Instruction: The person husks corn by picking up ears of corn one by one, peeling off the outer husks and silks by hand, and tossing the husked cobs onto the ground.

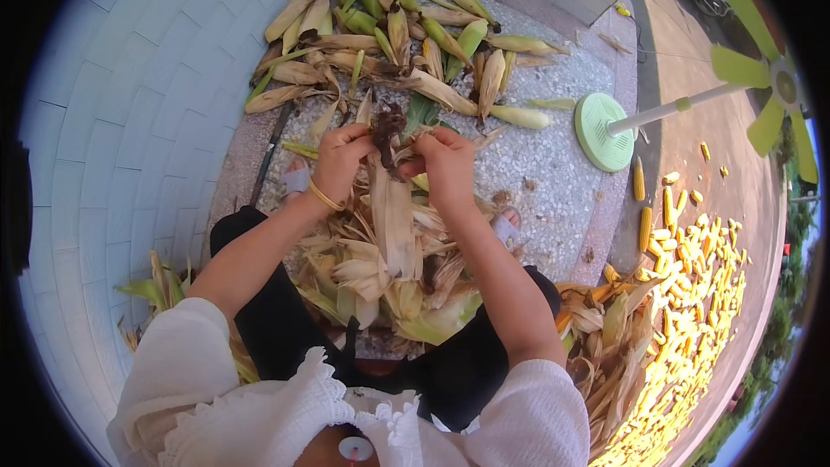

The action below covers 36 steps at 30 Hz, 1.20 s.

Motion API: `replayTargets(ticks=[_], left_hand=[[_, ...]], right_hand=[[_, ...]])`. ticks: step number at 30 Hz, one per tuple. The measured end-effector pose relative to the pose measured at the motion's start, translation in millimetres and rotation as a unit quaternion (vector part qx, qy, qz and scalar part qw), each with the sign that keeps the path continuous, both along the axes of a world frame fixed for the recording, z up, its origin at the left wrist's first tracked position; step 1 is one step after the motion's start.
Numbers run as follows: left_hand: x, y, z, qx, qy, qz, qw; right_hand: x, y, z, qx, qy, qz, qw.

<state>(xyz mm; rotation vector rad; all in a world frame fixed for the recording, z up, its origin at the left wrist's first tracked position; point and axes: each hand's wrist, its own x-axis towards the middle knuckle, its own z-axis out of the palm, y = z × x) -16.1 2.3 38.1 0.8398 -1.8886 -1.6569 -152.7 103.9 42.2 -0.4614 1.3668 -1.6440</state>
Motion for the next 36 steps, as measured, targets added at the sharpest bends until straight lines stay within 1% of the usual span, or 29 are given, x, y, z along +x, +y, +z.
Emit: replayTargets(ticks=[1,2,4,6,7,8,9,10,12,13,14,15,16,17,18,20,21,23,25,26,27,28,29,30,31,32,33,35,36], left_hand=[[-0.7,-4.8,-0.8,0.135,0.045,0.042,0.989],[-1.5,-10.2,-1.9,0.266,0.091,0.082,0.956],[-0.6,-20.1,-4.5,0.28,0.092,0.087,0.952],[0.0,-30.0,-7.5,0.37,0.097,0.112,0.917],[-0.8,-32.0,-8.6,0.39,0.095,0.112,0.909],[-1.7,-32.9,-13.1,0.39,0.097,0.117,0.908],[-2.8,-34.3,-22.0,0.437,0.113,0.083,0.888],[-2.8,-36.4,-30.8,0.483,0.126,0.048,0.865],[-0.2,-42.1,-45.5,0.489,0.121,0.046,0.862],[-1.1,-43.6,-51.2,0.455,0.109,0.069,0.881],[-2.1,-48.9,-55.4,0.418,0.096,0.092,0.899],[-2.4,-57.0,-55.1,0.415,0.097,0.097,0.899],[-1.5,-67.1,-54.4,0.446,0.109,0.178,0.87],[0.2,-77.6,-53.7,0.473,0.121,0.258,0.833],[5.3,-93.1,-61.2,0.47,0.124,0.265,0.833],[28.8,-134.3,-85.2,0.452,0.193,0.317,0.811],[40.0,-148.9,-86.2,0.446,0.197,0.324,0.811],[66.5,-174.4,-86.4,0.421,0.263,0.44,0.749],[107.1,-204.8,-87.7,0.355,0.265,0.517,0.733],[140.1,-214.0,-89.8,0.149,-0.001,0.497,0.855],[165.5,-220.7,-90.0,-0.073,-0.27,0.414,0.866],[173.6,-220.5,-61.8,0.083,-0.026,0.545,0.834],[179.1,-215.7,-32.7,0.229,0.227,0.621,0.714],[183.8,-210.1,-32.0,0.226,0.229,0.629,0.707],[185.5,-207.7,-31.5,0.22,0.253,0.561,0.757],[183.7,-206.8,-31.6,0.215,0.267,0.483,0.806],[170.9,-201.6,-38.6,0.214,0.246,0.392,0.86],[125.8,-183.7,-44.7,0.252,0.249,0.267,0.896],[98.6,-163.3,-38.0,0.273,0.266,0.212,0.9]], right_hand=[[0.8,-1.4,4.0,0.008,-0.04,-0.036,0.999],[1.3,-2.7,6.5,0.015,-0.08,-0.073,0.994],[4.2,-2.3,3.3,-0.007,-0.061,-0.043,0.997],[16.4,-6.6,2.6,-0.107,0.098,-0.008,0.989],[18.3,-8.1,6.0,-0.106,0.097,-0.003,0.99],[18.2,-10.2,11.6,-0.097,0.08,0.057,0.99],[18.4,-13.5,15.3,-0.088,0.064,0.115,0.987],[19.1,-18.2,13.1,-0.089,0.062,0.117,0.987],[22.4,-28.9,3.4,-0.089,-0.022,0.158,0.983],[25.2,-32.6,-4.2,-0.088,-0.024,0.162,0.983],[27.9,-37.9,-12.8,-0.041,0.023,0.152,0.987],[32.5,-43.2,-16.9,0.006,0.069,0.142,0.987],[46.3,-44.2,-16.9,0.002,0.067,0.147,0.987],[67.1,-37.9,-16.5,0.007,0.144,0.133,0.981],[81.9,-28.4,-15.6,0.01,0.221,0.119,0.968],[98.4,-6.6,12.8,-0.014,0.239,0.148,0.96],[100.7,8.6,24.2,-0.012,0.281,0.176,0.943],[95.2,40.8,43.6,-0.028,0.331,0.221,0.917],[82.5,70.8,52.6,-0.046,0.35,0.249,0.902],[74.5,85.0,53.9,-0.047,0.36,0.257,0.896],[67.2,101.7,61.8,-0.023,0.359,0.253,0.898],[58.2,117.4,66.0,0.001,0.36,0.249,0.899],[46.1,131.7,52.6,0.034,0.385,0.272,0.881],[32.6,140.0,33.0,0.069,0.406,0.294,0.863],[19.2,139.2,11.5,0.068,0.396,0.295,0.867],[11.2,138.8,-11.3,0.102,0.466,0.36,0.801],[11.5,137.5,-22.7,0.137,0.531,0.423,0.721],[21.1,114.3,-10.1,0.154,0.515,0.437,0.721],[23.5,101.2,-1.8,0.17,0.506,0.453,0.714]])
